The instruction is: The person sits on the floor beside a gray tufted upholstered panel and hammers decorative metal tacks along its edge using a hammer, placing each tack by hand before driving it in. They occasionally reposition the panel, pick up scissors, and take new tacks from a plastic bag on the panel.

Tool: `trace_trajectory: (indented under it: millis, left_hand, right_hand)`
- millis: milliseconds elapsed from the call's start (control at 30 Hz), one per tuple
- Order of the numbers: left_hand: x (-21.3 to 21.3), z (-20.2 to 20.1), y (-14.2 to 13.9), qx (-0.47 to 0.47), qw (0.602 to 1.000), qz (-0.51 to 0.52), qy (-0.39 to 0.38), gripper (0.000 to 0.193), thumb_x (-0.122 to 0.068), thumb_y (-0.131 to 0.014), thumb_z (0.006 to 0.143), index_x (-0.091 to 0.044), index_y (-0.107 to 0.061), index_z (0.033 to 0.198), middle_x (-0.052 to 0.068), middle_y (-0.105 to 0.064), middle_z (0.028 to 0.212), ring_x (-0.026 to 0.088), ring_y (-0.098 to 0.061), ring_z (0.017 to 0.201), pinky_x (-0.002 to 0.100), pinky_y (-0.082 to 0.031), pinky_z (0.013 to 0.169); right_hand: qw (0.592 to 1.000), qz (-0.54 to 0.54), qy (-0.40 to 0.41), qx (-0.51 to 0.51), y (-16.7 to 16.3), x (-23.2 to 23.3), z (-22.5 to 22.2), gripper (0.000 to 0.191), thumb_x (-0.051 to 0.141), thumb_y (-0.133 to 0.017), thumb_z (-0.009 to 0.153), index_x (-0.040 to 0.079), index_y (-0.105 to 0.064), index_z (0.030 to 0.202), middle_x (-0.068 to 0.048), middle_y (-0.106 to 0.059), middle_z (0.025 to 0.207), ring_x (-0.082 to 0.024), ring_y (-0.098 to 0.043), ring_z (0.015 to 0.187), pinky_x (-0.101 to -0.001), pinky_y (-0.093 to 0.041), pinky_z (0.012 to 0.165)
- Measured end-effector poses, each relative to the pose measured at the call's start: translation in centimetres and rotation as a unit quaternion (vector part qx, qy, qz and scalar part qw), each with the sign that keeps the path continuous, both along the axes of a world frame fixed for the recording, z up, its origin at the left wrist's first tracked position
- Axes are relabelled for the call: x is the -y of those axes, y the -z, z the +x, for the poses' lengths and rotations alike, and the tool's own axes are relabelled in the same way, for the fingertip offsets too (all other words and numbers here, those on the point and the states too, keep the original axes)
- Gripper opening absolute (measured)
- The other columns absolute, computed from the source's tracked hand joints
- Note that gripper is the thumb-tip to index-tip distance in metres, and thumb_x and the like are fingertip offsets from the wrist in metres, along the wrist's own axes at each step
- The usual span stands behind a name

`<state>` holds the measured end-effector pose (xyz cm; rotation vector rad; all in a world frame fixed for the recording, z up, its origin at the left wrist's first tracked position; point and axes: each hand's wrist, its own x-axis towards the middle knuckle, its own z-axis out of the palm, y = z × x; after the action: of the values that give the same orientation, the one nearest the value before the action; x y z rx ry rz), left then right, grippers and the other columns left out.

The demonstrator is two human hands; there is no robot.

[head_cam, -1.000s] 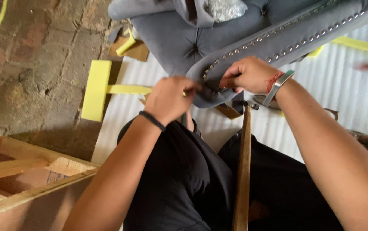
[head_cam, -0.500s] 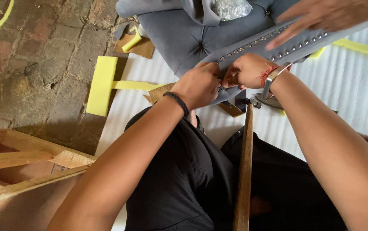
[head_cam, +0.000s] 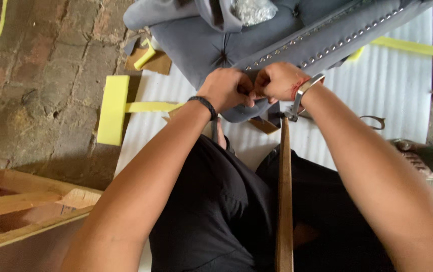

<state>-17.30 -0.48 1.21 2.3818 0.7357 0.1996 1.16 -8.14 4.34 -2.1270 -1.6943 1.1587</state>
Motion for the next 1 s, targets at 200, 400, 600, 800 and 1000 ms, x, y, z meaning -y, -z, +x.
trace_trajectory:
  millis: [200, 400, 600, 800, 1000]
  left_hand:
    - [1.2, 0.6, -0.3, 0.019, 0.999, 0.03, -0.017, 0.018, -0.029, -0.086, 0.066, -0.021, -0.081, 0.081, 0.004, -0.076, 0.083, 0.026, -0.072, 0.084, 0.04, -0.055, 0.076]
    - [1.0, 1.2, -0.3, -0.023, 0.999, -0.031, -0.023, 0.012, -0.023, -0.081, 0.069, -0.019, -0.078, 0.079, -0.001, -0.077, 0.082, 0.019, -0.073, 0.084, 0.035, -0.055, 0.075]
    - [1.1, 1.3, -0.1, -0.01, 1.0, 0.014, 0.009, 0.013, -0.013, -0.07, 0.073, -0.019, -0.077, 0.082, 0.0, -0.075, 0.084, 0.021, -0.072, 0.084, 0.037, -0.055, 0.075]
    - [1.1, 1.4, -0.7, -0.03, 0.998, 0.035, 0.044, 0.012, -0.02, -0.078, 0.071, -0.019, -0.077, 0.083, 0.001, -0.075, 0.083, 0.022, -0.071, 0.084, 0.038, -0.054, 0.075]
    - [0.4, 1.5, -0.9, -0.038, 0.997, 0.023, 0.068, 0.014, -0.022, -0.082, 0.07, -0.019, -0.077, 0.083, -0.001, -0.077, 0.083, 0.021, -0.073, 0.085, 0.038, -0.055, 0.075]
  right_hand:
    - [0.992, 0.086, 0.064, -0.059, 2.9, 1.4, 1.3, 0.013, 0.014, -0.073, 0.085, 0.005, -0.075, 0.094, -0.009, -0.076, 0.085, -0.018, -0.075, 0.069, -0.0328, -0.059, 0.063]
    - [0.948, 0.223, 0.22, 0.053, 5.9, 14.4, -0.3, 0.042, 0.037, -0.069, 0.092, -0.001, -0.07, 0.111, -0.016, -0.076, 0.096, -0.031, -0.074, 0.085, -0.0416, -0.056, 0.074]
    - [0.959, -0.176, 0.182, 0.124, 8.1, 21.0, -3.7, 0.071, 0.066, -0.069, 0.088, 0.002, -0.068, 0.119, -0.022, -0.073, 0.107, -0.037, -0.07, 0.106, -0.0436, -0.054, 0.09]
    - [0.891, -0.066, 0.402, -0.203, 5.0, 22.0, -4.6, 0.044, 0.025, -0.073, 0.087, -0.004, -0.063, 0.118, -0.016, -0.073, 0.093, -0.027, -0.07, 0.081, -0.0404, -0.057, 0.074]
    - [0.751, 0.052, 0.451, -0.479, -2.2, 27.2, -7.2, 0.065, 0.013, -0.058, 0.083, 0.029, -0.042, 0.143, -0.005, -0.071, 0.085, -0.019, -0.066, 0.058, -0.0336, -0.058, 0.046]
